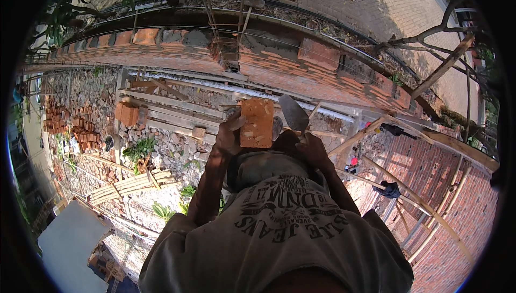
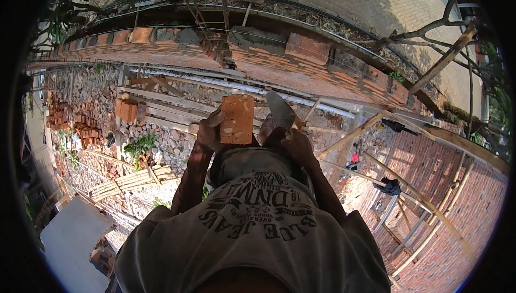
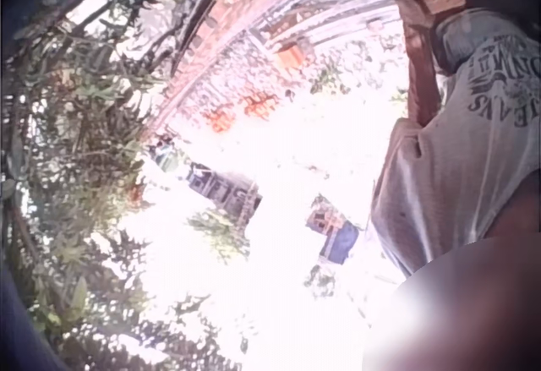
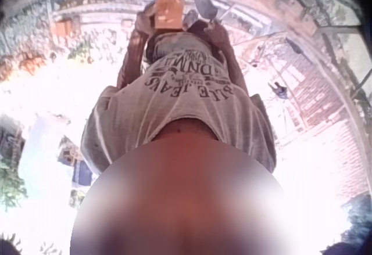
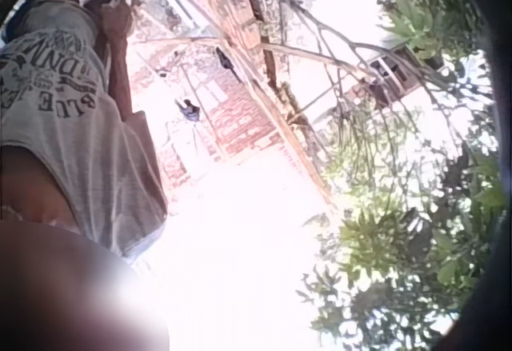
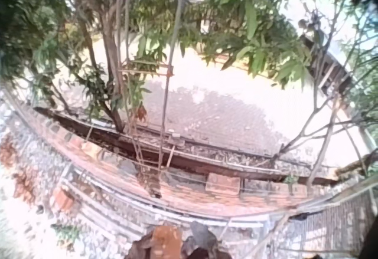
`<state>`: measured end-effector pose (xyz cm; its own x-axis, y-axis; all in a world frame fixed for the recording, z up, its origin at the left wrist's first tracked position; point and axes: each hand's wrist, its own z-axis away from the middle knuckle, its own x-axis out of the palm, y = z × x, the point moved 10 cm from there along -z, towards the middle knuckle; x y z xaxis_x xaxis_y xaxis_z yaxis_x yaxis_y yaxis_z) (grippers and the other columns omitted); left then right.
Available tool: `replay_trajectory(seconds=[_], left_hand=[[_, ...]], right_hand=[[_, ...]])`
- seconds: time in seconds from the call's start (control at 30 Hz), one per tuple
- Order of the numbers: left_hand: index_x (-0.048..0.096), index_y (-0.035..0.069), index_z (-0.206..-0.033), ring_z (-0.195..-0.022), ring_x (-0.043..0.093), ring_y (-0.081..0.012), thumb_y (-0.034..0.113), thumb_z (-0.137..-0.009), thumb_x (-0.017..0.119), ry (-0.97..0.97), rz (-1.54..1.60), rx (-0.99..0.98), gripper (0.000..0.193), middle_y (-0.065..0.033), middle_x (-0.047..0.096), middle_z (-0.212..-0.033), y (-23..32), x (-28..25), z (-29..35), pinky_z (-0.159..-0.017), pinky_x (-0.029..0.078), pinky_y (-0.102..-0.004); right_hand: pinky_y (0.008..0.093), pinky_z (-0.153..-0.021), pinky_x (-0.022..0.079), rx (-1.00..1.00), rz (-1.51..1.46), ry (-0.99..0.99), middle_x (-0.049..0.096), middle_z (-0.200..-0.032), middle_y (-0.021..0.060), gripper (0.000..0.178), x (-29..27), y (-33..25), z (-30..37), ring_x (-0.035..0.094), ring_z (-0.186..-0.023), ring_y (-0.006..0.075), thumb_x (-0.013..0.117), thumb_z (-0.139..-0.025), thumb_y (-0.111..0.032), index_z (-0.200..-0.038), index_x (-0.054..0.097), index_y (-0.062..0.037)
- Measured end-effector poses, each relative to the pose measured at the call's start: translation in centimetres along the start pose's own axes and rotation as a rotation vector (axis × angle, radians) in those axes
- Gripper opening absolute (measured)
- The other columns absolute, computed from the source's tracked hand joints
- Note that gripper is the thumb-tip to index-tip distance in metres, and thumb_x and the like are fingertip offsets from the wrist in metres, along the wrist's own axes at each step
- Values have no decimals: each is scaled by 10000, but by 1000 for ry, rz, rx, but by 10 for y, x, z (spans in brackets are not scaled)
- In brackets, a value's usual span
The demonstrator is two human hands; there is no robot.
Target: The person scoops mortar from a headpan with a trowel and spreads it on a brick wall. The person places bricks onto the mortar bed, taps them into position, and continues the process along the wall.
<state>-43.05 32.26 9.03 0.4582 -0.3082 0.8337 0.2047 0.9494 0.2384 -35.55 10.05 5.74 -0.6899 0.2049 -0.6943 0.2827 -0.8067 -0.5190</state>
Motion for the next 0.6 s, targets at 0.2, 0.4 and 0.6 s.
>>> replay_trajectory(seconds=[0.2, 0.4, 0.6], left_hand=[[370, -26, -1386, -1174, 546, -331, 218, -794, 727, -278, 6, 41, 734, -170, 532, -1284, -4, 35, -20, -985, 454, -487], [390, -6, -1384, -1238, 493, -325, 120, -761, 752, -265, 132, 42, 731, -144, 525, -1316, -30, 29, -37, -1043, 396, -483], [432, 16, -1370, -1247, 487, -305, 61, -741, 745, -303, 159, 86, 704, -143, 525, -1329, -40, 26, -40, -1049, 392, -466]], right_hand=[[364, -682, 572, 242, -1160, -262, 636, -990, 133, 577, 15, -24, 4, 678, -853, 259, 603, -907, -229, -1371, 342, -7], [403, -791, 596, 114, -1716, -316, 652, -1044, 192, 611, 1, -66, 6, 685, -887, 287, 519, -954, -468, -1266, 453, 53], [440, -880, 564, 197, -1923, -449, 515, -1285, 256, 686, 7, -67, 18, 608, -1089, 350, 510, -951, -480, -1374, 355, 38]])
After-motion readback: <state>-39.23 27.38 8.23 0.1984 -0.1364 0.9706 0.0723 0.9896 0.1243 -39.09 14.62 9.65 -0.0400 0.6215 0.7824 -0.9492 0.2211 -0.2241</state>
